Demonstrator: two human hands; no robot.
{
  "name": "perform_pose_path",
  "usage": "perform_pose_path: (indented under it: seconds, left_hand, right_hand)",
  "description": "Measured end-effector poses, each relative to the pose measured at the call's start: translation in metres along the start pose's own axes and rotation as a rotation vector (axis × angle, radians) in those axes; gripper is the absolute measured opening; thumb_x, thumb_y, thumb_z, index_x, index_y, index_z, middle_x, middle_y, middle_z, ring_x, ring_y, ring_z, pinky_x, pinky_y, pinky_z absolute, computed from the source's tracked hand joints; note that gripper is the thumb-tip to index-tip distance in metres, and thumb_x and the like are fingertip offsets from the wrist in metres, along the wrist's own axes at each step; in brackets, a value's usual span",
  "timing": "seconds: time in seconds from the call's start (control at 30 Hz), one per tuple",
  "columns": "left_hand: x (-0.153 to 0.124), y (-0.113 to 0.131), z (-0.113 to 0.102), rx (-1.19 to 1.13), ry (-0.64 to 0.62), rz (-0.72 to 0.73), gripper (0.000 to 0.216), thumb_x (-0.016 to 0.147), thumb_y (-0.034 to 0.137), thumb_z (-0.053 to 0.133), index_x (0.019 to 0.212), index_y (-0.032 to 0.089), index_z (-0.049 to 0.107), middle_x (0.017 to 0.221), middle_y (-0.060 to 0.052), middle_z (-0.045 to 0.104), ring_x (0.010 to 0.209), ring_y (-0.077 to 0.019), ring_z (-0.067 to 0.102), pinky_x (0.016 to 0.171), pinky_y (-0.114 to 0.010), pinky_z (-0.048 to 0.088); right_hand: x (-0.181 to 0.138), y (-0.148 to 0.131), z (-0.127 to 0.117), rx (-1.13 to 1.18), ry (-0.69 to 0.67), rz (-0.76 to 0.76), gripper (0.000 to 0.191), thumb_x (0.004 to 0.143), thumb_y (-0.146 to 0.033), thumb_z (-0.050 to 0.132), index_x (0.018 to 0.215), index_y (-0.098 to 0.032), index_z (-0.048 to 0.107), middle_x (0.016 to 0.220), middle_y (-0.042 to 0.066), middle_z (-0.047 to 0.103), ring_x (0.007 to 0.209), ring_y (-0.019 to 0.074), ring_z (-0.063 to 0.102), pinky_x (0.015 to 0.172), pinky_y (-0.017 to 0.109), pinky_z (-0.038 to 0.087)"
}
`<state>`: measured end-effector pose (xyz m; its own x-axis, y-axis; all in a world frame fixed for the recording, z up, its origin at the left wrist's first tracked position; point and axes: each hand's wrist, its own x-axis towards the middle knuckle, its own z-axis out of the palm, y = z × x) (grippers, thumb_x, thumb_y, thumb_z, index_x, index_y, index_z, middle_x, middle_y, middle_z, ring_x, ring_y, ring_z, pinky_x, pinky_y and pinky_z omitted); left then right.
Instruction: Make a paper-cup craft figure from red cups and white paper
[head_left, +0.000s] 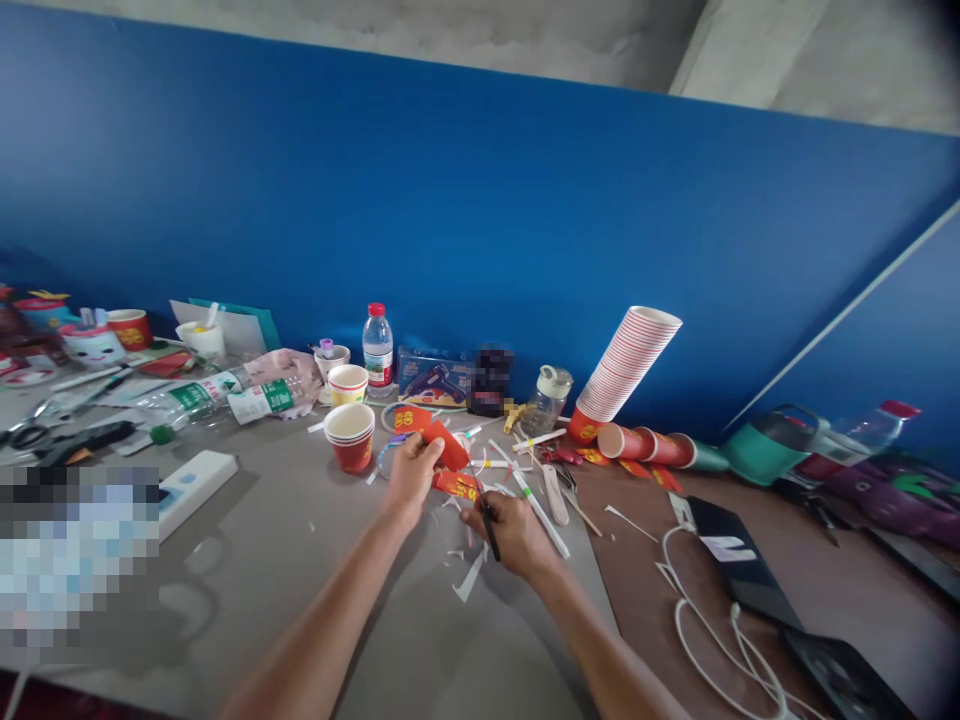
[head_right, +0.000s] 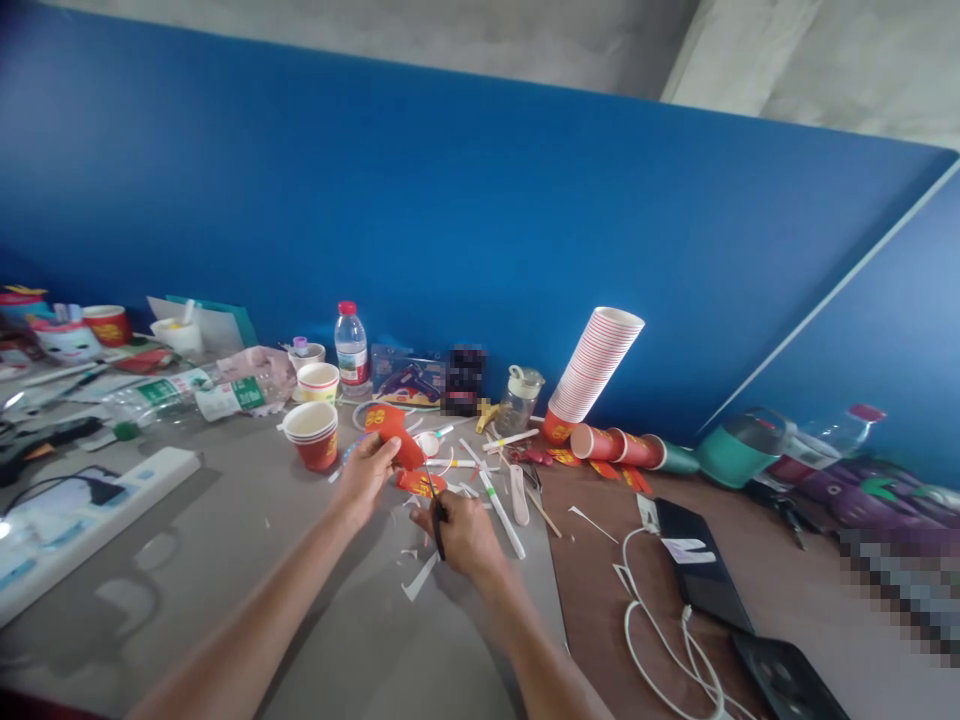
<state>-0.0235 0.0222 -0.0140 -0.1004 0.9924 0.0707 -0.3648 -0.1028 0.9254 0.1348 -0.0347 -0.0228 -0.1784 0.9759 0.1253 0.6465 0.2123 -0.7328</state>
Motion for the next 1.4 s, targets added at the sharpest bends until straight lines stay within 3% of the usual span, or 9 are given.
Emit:
perform_pose_path:
  seconds: [0.2, 0.47, 0.73, 1.07, 1.4]
  left_hand:
    - [0.004, 0.001, -0.006, 0.126, -0.015, 0.021, 0.028, 0.068, 0.042, 0.066, 0.072, 0.016, 0.056, 0.065, 0.003, 0.06, 0.06, -0.013, 0.058, 0.058, -0.025, 0.047]
    - [-0.002, 0.006, 0.001, 0.231, -0.038, -0.004, 0.022, 0.066, 0.038, 0.066, 0.068, 0.018, 0.055, 0.056, 0.006, 0.055, 0.053, -0.011, 0.053, 0.054, -0.021, 0.042]
    - [-0.002, 0.006, 0.002, 0.208, -0.042, -0.026, 0.024, 0.065, 0.039, 0.066, 0.065, 0.019, 0.053, 0.054, 0.006, 0.053, 0.05, -0.0094, 0.049, 0.048, -0.019, 0.037]
    - [0.001, -0.001, -0.003, 0.307, -0.128, -0.011, 0.021, 0.067, 0.036, 0.065, 0.076, 0.017, 0.062, 0.063, 0.002, 0.062, 0.056, -0.0131, 0.056, 0.053, -0.022, 0.041]
    - [0.005, -0.003, -0.007, 0.314, -0.116, -0.003, 0.022, 0.066, 0.037, 0.065, 0.074, 0.017, 0.063, 0.059, 0.003, 0.059, 0.055, -0.013, 0.054, 0.052, -0.022, 0.039]
  right_hand:
    - [-0.002, 0.0, 0.002, 0.019, -0.032, -0.023, 0.035, 0.079, -0.048, 0.059, 0.063, -0.017, 0.061, 0.051, -0.003, 0.048, 0.048, 0.0096, 0.041, 0.049, 0.021, 0.031]
    - [-0.002, -0.006, 0.007, 0.126, -0.015, 0.067, 0.035, 0.076, -0.05, 0.06, 0.066, -0.017, 0.06, 0.049, -0.003, 0.049, 0.047, 0.0099, 0.042, 0.048, 0.021, 0.032]
    - [-0.003, -0.006, 0.008, 0.099, -0.001, 0.034, 0.038, 0.08, -0.049, 0.058, 0.064, -0.015, 0.061, 0.05, -0.002, 0.051, 0.049, 0.0096, 0.043, 0.048, 0.021, 0.032]
    - [-0.003, -0.009, 0.006, 0.178, -0.054, 0.073, 0.039, 0.078, -0.053, 0.058, 0.066, -0.016, 0.06, 0.049, -0.001, 0.052, 0.047, 0.0108, 0.045, 0.046, 0.022, 0.032]
    - [-0.002, -0.009, 0.007, 0.141, -0.046, 0.068, 0.039, 0.077, -0.051, 0.059, 0.063, -0.015, 0.06, 0.05, -0.002, 0.051, 0.048, 0.01, 0.043, 0.047, 0.022, 0.031]
